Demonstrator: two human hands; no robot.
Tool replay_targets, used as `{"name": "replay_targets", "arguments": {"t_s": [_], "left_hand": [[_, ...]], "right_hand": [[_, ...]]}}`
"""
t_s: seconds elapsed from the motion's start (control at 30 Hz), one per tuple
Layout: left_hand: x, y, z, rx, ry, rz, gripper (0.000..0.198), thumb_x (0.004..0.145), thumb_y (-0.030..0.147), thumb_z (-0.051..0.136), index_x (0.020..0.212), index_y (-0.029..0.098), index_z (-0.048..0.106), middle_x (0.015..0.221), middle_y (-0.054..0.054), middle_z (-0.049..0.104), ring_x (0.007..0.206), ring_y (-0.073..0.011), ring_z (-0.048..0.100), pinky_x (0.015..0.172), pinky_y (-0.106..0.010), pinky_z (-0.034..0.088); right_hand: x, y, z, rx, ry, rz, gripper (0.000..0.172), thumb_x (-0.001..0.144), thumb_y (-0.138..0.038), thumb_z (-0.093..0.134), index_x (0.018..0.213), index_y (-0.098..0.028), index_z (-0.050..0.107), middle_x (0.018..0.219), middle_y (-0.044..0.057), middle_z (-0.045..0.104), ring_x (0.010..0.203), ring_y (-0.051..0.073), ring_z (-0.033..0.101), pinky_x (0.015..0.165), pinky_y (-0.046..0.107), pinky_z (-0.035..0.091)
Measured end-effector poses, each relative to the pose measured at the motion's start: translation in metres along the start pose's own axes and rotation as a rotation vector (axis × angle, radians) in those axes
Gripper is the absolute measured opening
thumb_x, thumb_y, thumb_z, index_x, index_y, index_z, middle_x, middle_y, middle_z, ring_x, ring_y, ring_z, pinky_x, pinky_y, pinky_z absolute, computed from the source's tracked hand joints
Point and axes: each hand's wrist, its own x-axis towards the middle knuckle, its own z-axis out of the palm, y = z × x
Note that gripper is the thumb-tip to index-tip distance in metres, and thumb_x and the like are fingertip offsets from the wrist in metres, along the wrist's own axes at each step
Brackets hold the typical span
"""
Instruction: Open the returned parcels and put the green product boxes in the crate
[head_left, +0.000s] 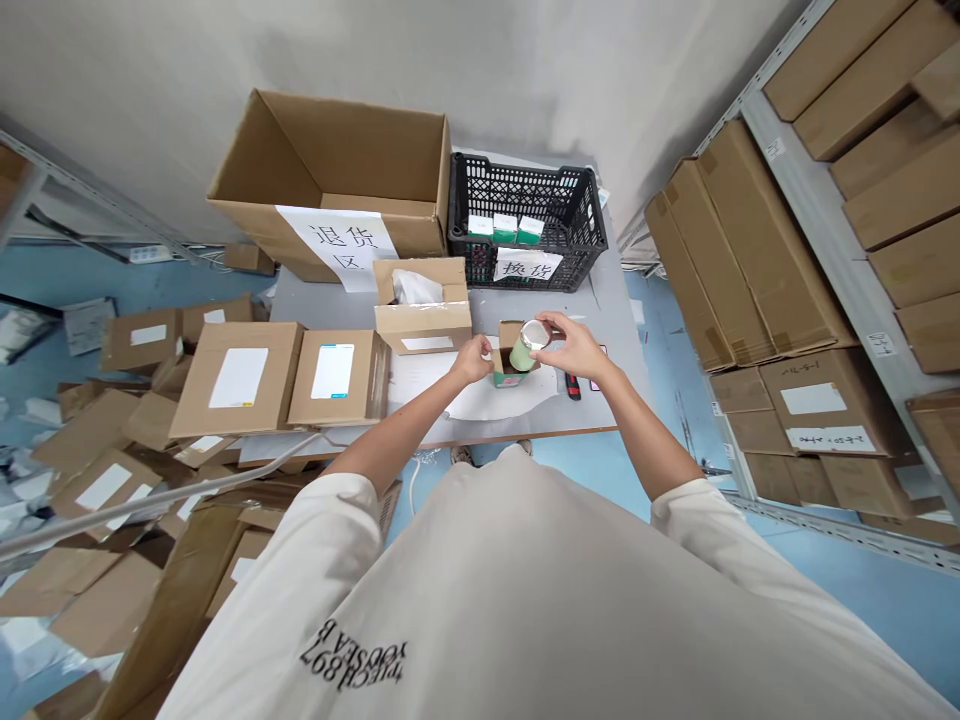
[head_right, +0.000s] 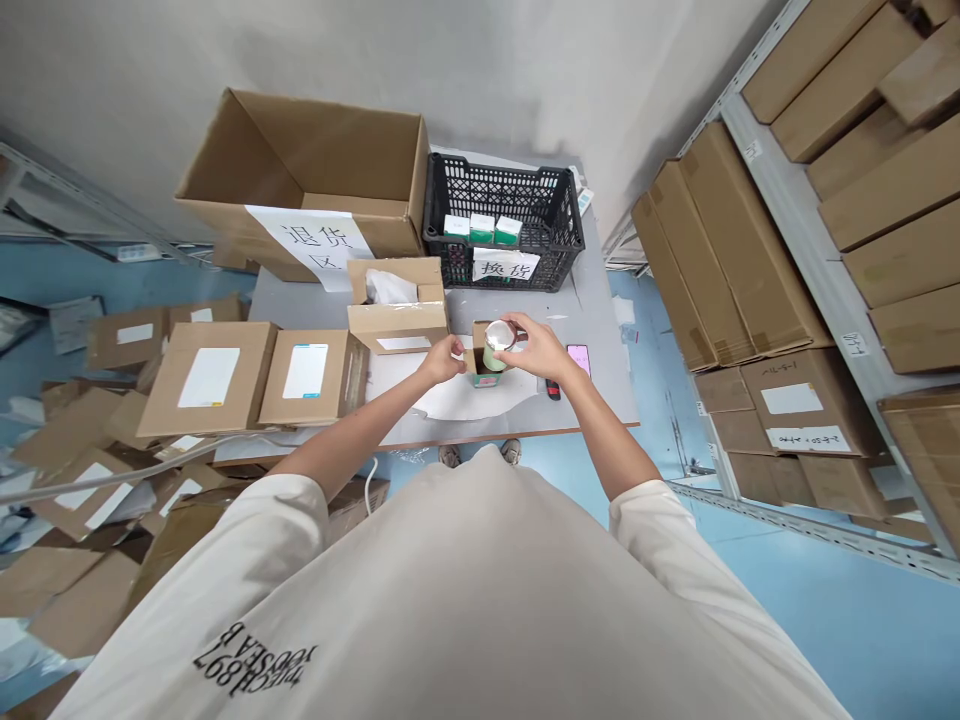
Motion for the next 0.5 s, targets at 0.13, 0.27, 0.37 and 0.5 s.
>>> {"name": "replay_targets", "arguments": {"t_s": [0.13,0.27,0.37,0.5], "left_hand": [[0.0,0.001,0.001,0.006,-0.006,0.009,0.045,0.063,0.002,0.083,0.092,0.024,0.058,0.104,-0.001,0.068,0.098,-0.0225,0.065,0.086,-0.034,0.056],[-0.001,0.003,0.0,0.016,-0.005,0.031,0.042,0.063,0.002,0.083,0.089,0.024,0.059,0.102,-0.001,0.069,0.101,-0.0243,0.066,0.091,-0.036,0.056],[-0.001,0.003,-0.001,0.015,-0.002,0.031,0.042,0.062,0.001,0.082,0.089,0.024,0.059,0.102,-0.001,0.07,0.102,-0.0242,0.067,0.09,-0.035,0.056],[-0.001,0.0,0.0,0.015,-0.014,0.007,0.043,0.062,0.003,0.083,0.091,0.024,0.06,0.103,-0.001,0.071,0.1,-0.0235,0.068,0.087,-0.034,0.057]], "right_hand": [[-0.001,-0.009,0.006,-0.04,-0.097,-0.049,0.068,0.077,-0.04,0.093,0.142,-0.026,0.078,0.134,0.008,0.082,0.114,0.031,0.078,0.111,0.051,0.066],[0.002,-0.011,0.01,-0.075,-0.131,-0.082,0.07,0.079,-0.04,0.093,0.145,-0.026,0.077,0.135,0.009,0.082,0.111,0.031,0.078,0.109,0.05,0.065],[0.003,0.002,0.016,-0.075,-0.113,-0.046,0.071,0.079,-0.042,0.093,0.146,-0.026,0.074,0.132,0.009,0.081,0.112,0.03,0.077,0.109,0.048,0.064],[-0.001,0.028,0.035,-0.14,-0.069,0.068,0.073,0.083,-0.042,0.087,0.151,-0.024,0.067,0.128,0.009,0.081,0.108,0.029,0.076,0.105,0.047,0.062]]}}
